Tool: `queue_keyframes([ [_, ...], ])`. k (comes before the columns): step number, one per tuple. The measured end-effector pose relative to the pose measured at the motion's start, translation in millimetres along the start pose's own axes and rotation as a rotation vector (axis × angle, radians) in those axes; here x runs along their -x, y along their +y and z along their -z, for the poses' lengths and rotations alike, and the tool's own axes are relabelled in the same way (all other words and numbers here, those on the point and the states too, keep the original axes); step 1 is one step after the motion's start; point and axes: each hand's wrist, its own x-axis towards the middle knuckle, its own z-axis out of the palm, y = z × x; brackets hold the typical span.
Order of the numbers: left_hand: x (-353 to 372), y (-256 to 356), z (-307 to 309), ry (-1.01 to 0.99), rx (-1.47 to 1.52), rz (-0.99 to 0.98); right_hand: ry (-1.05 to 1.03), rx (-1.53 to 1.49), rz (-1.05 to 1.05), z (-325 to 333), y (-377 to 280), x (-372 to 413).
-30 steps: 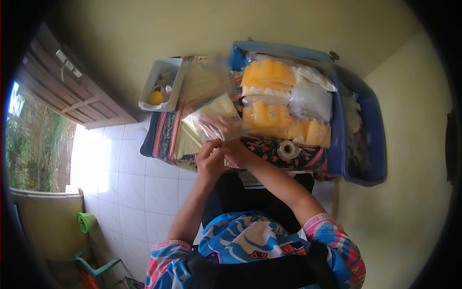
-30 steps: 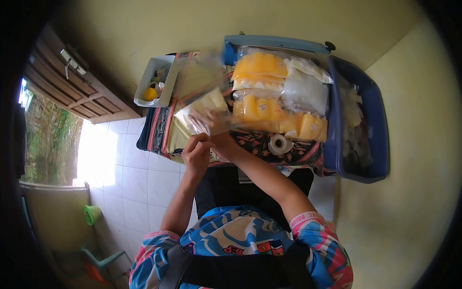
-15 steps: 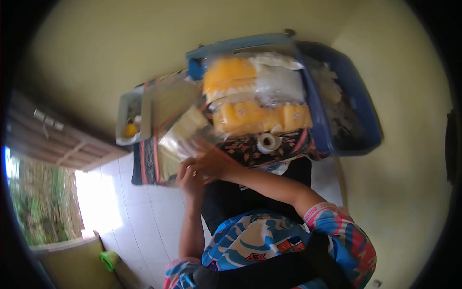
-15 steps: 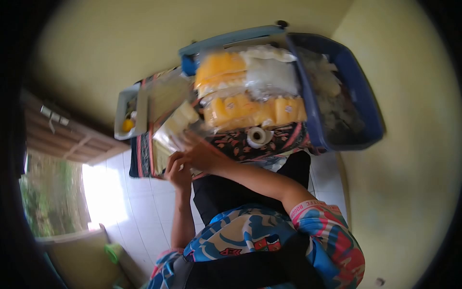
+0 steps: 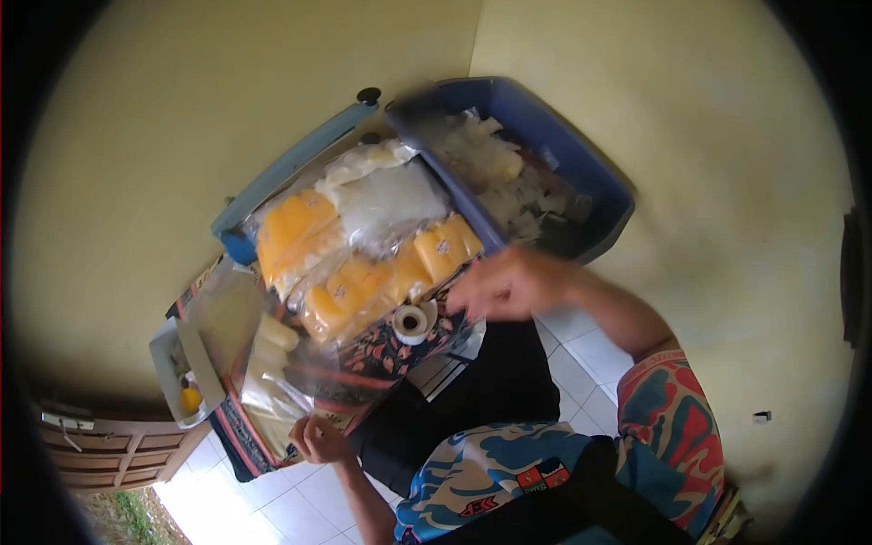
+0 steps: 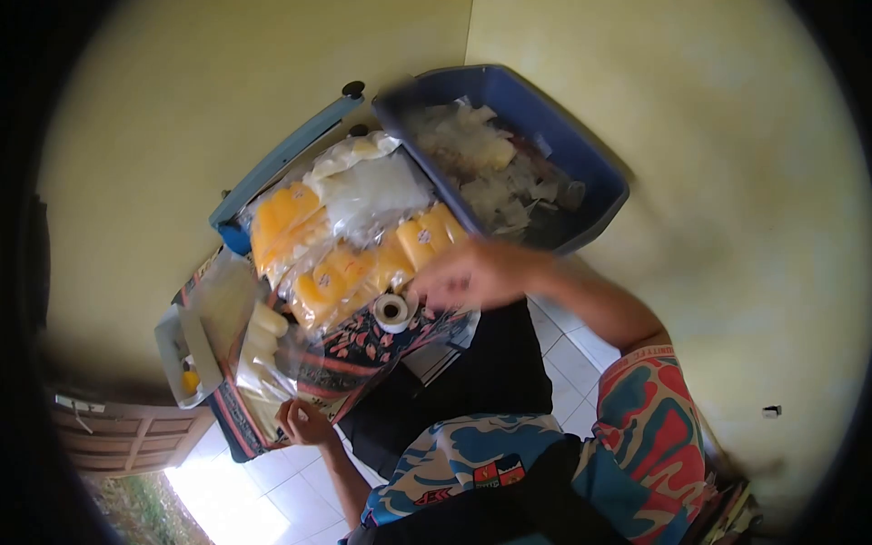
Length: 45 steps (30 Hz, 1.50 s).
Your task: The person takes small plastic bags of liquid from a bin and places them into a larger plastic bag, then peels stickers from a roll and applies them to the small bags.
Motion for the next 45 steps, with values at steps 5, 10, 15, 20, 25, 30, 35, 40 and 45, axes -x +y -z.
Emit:
queue_keyframes([
  [5,13,-12,-7,0.005,-0.05,0.051,0.487,0.002,-0.529,136,144,7],
  [10,9,-8,-19,0.122,-0.067,0.052,0.221,0.684,-0.605,194,275,-5],
  [15,5,-2,-24,0.1,-0.236,0.1,0.338,0.716,-0.655,214,357,-31],
  [20,12,-4,-24,0.052,-0.323,0.092,0.32,0.698,-0.768,210,395,-51],
  [25,10,1,-28,0.064,-0.355,0.097,0.428,0.719,-0.787,199,410,-54],
  [30,10,-2,-26,0.059,-0.356,0.068,0.374,0.855,-0.896,200,408,-57],
  [35,7,3,-27,0.068,-0.326,0.085,0.421,1.078,-0.786,209,388,-47],
  [40,8,1,-27,0.072,-0.242,0.084,0.501,0.83,-0.761,236,348,-23],
  [45,16,-5,-23,0.057,-0.143,0.16,0.711,0.599,-0.568,267,298,16],
])
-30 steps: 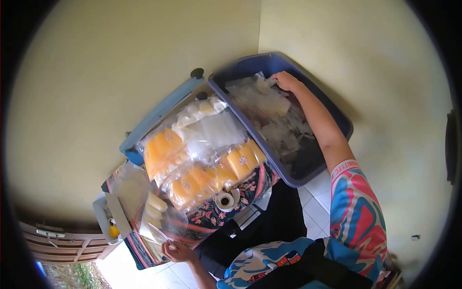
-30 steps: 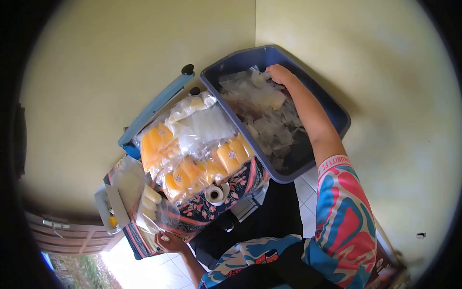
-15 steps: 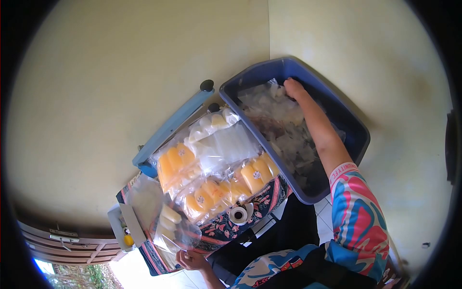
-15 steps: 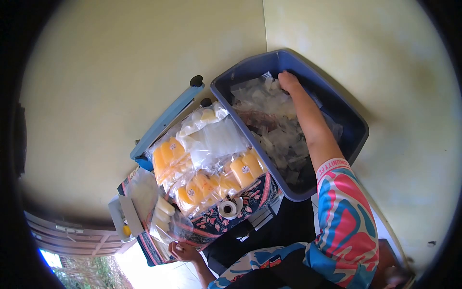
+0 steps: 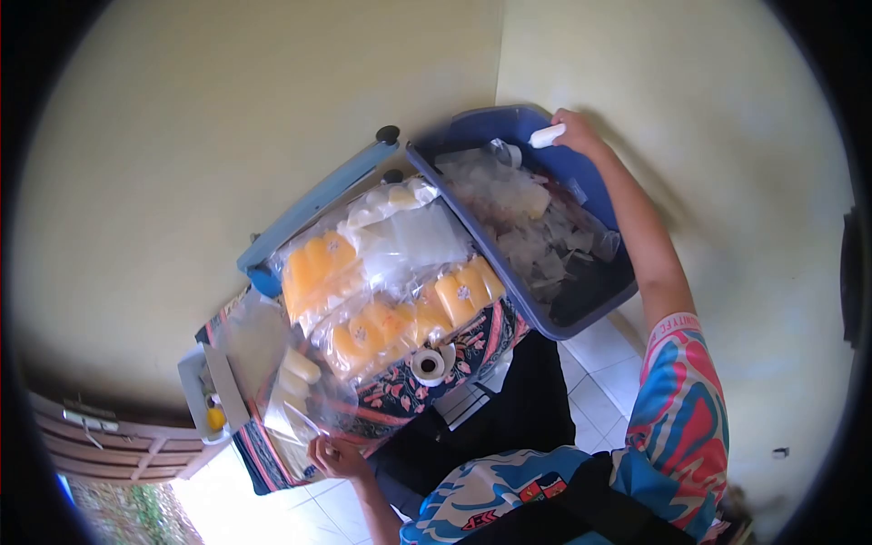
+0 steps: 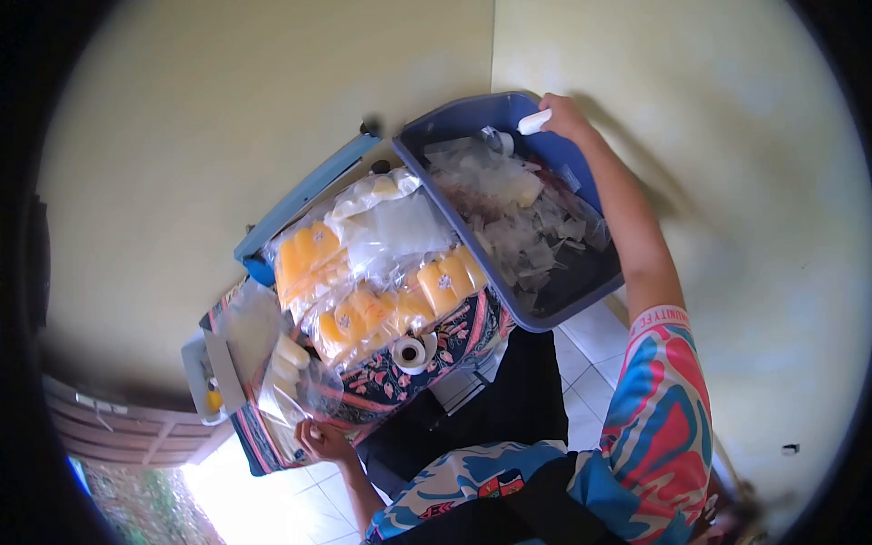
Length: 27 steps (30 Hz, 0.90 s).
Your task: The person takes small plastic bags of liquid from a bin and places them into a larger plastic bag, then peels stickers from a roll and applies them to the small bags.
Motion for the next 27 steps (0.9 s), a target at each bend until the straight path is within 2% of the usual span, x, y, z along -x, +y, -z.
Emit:
queue_keyframes([
  [4,-9,7,7,-0.013,0.117,0.046,0.091,-0.212,0.019,58,-59,26],
  [7,-15,15,15,-0.067,0.11,0.015,0.181,-0.503,0.064,94,-155,86],
  [9,-27,26,22,-0.121,0.171,0.019,0.127,-0.813,0.12,106,-205,123],
  [11,-31,18,16,-0.085,0.174,-0.003,0.023,-1.046,0.152,113,-247,159],
  [13,-43,24,20,-0.102,0.145,0.011,0.03,-1.258,0.12,93,-273,198],
  [15,-47,21,19,-0.116,0.156,0.027,-0.289,-1.493,-0.028,57,-271,238],
  [16,-48,23,20,-0.122,0.162,0.042,-0.358,-1.554,-0.061,34,-294,258],
  [18,-54,27,22,-0.129,0.183,0.067,-0.688,-1.732,-0.255,-15,-328,295],
  [19,-55,28,23,-0.129,0.19,0.072,-0.878,-1.767,-0.311,-36,-344,309],
  [21,-59,28,26,-0.13,0.194,0.077,-1.076,-1.727,-0.447,-86,-355,337],
  [24,-64,29,31,-0.128,0.215,0.091,-1.1,-1.636,-0.591,-151,-370,376],
  [27,-64,27,32,-0.129,0.226,0.116,-1.193,-1.593,-0.753,-162,-386,389],
])
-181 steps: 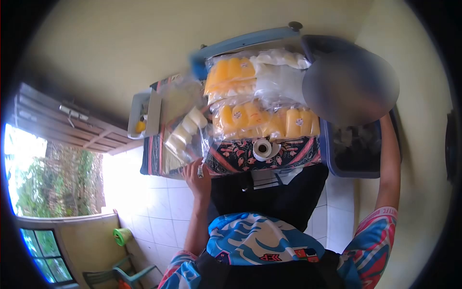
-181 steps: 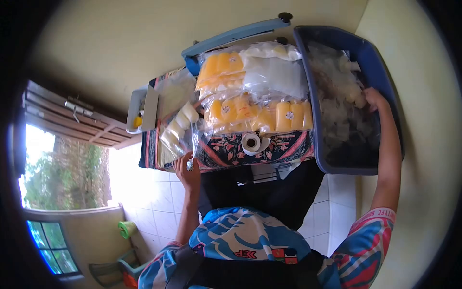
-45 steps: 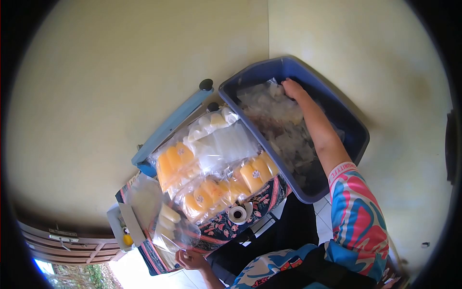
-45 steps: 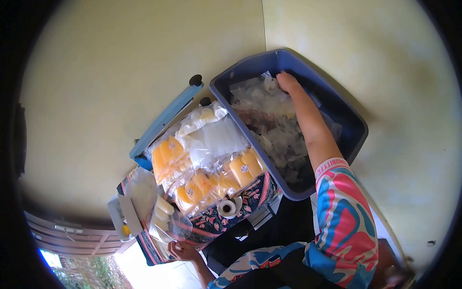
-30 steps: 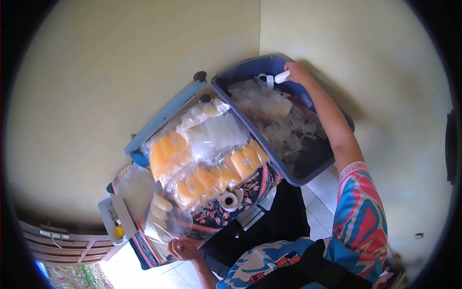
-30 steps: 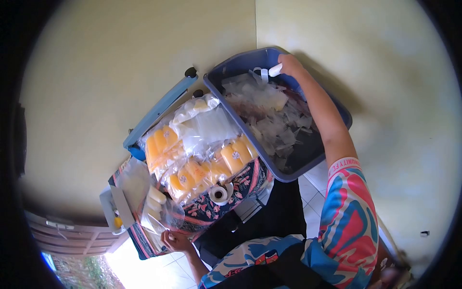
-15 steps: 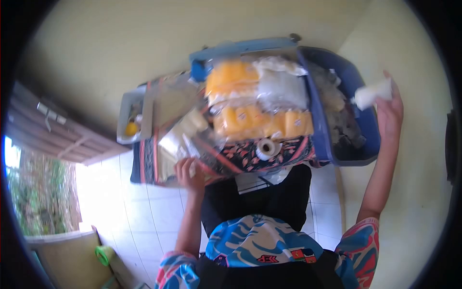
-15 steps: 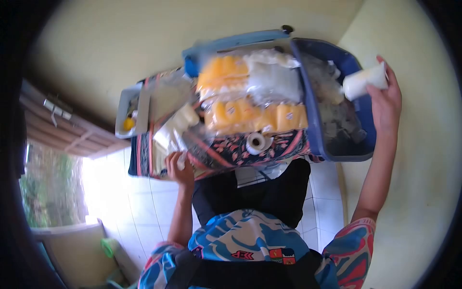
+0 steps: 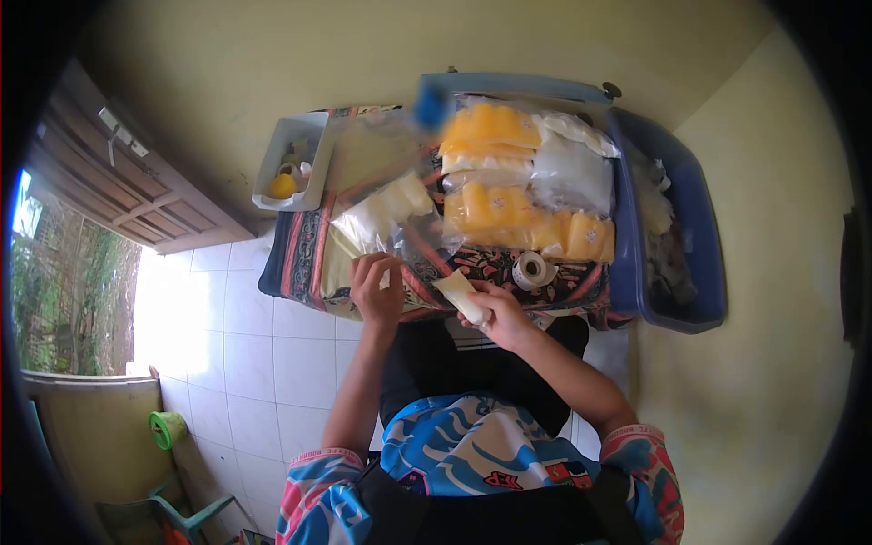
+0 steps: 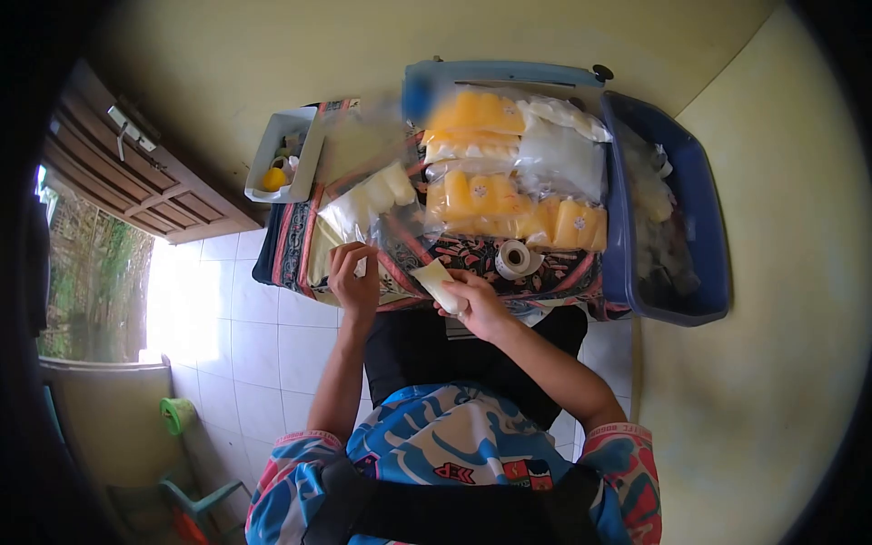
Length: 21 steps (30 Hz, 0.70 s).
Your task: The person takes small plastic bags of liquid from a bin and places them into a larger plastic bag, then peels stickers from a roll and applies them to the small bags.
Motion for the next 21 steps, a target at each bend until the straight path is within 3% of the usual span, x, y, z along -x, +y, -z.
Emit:
queue_keyframes([
  [5,-1,3,1,0.005,0.003,-0.009,-0.04,0.058,0.274,-20,14,-39],
  [12,-4,6,-3,0.013,-0.033,-0.044,0.024,0.415,0.568,-54,19,-98],
  [16,-4,7,-6,-0.003,-0.035,-0.021,0.181,0.565,0.615,-75,9,-115],
  [19,-4,5,-5,-0.02,-0.01,-0.024,0.192,0.803,0.781,-81,1,-126],
  [21,-3,4,-5,-0.027,0.004,-0.01,0.2,0.909,0.758,-78,4,-140],
])
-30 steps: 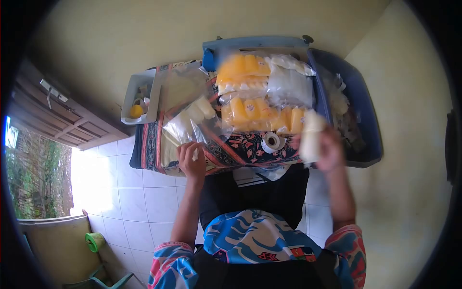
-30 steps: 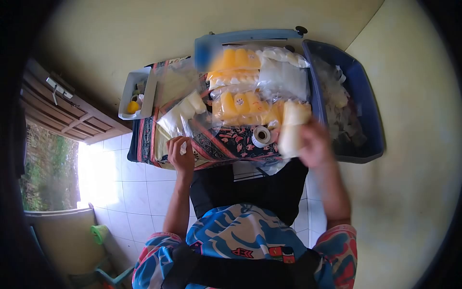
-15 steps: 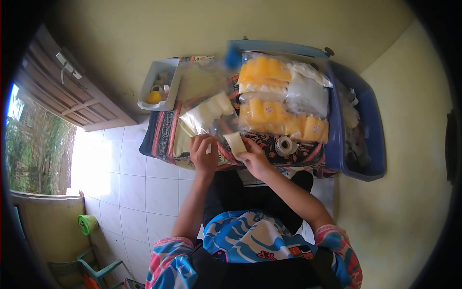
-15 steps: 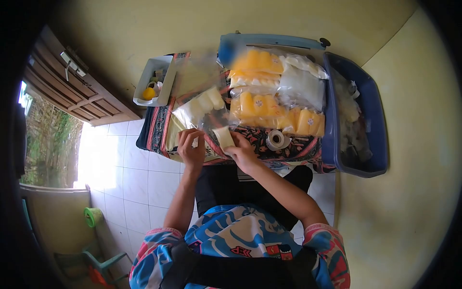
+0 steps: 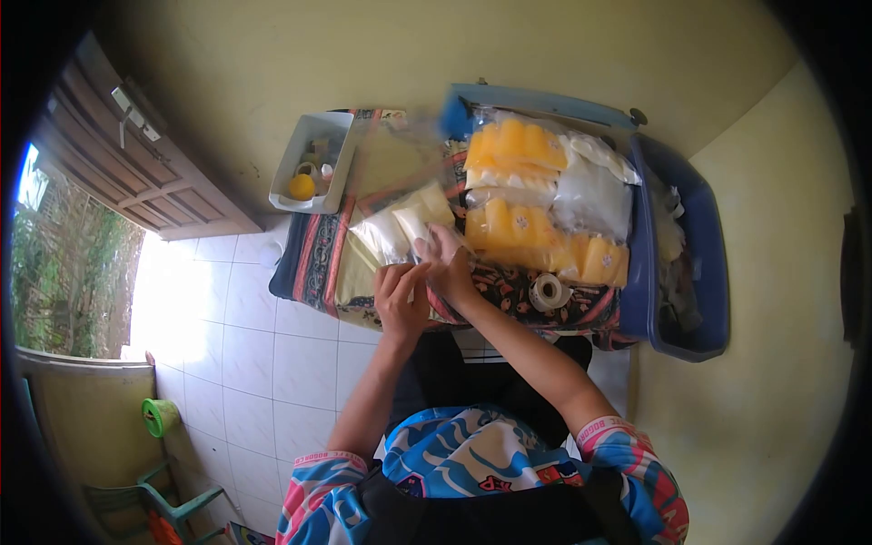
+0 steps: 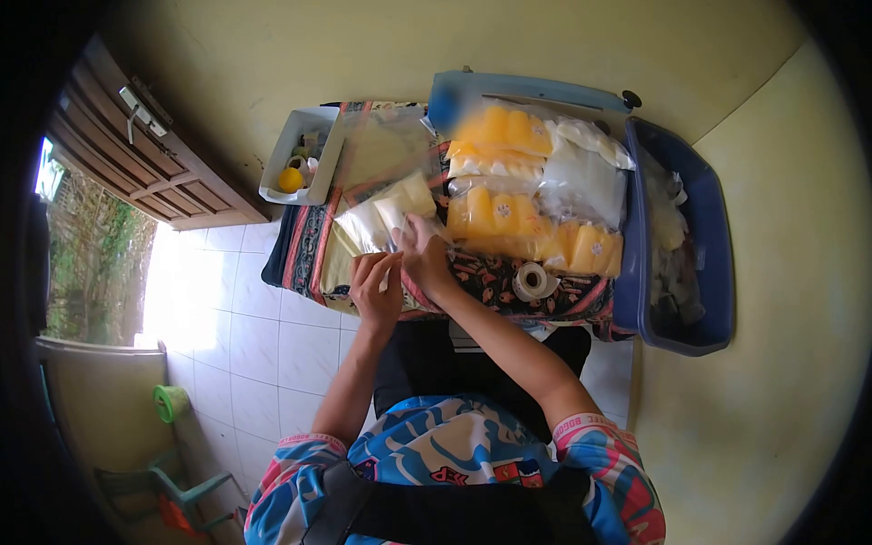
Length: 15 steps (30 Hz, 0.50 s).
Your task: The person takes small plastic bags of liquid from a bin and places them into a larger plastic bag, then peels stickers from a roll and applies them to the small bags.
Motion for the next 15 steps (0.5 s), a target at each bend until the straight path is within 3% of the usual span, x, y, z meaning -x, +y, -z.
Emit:
queue_keyframes([
  [4,-6,5,1,-0.039,-0.046,0.031,-0.055,0.066,0.105,5,-11,3],
  [7,-9,5,0,-0.094,-0.055,0.022,0.083,0.376,0.522,7,-9,6],
  [10,-9,0,-1,-0.119,-0.04,0.008,-0.039,0.103,0.282,13,-24,19],
  [15,-9,0,-2,-0.106,-0.026,-0.008,-0.091,0.213,0.353,14,-3,-2],
])
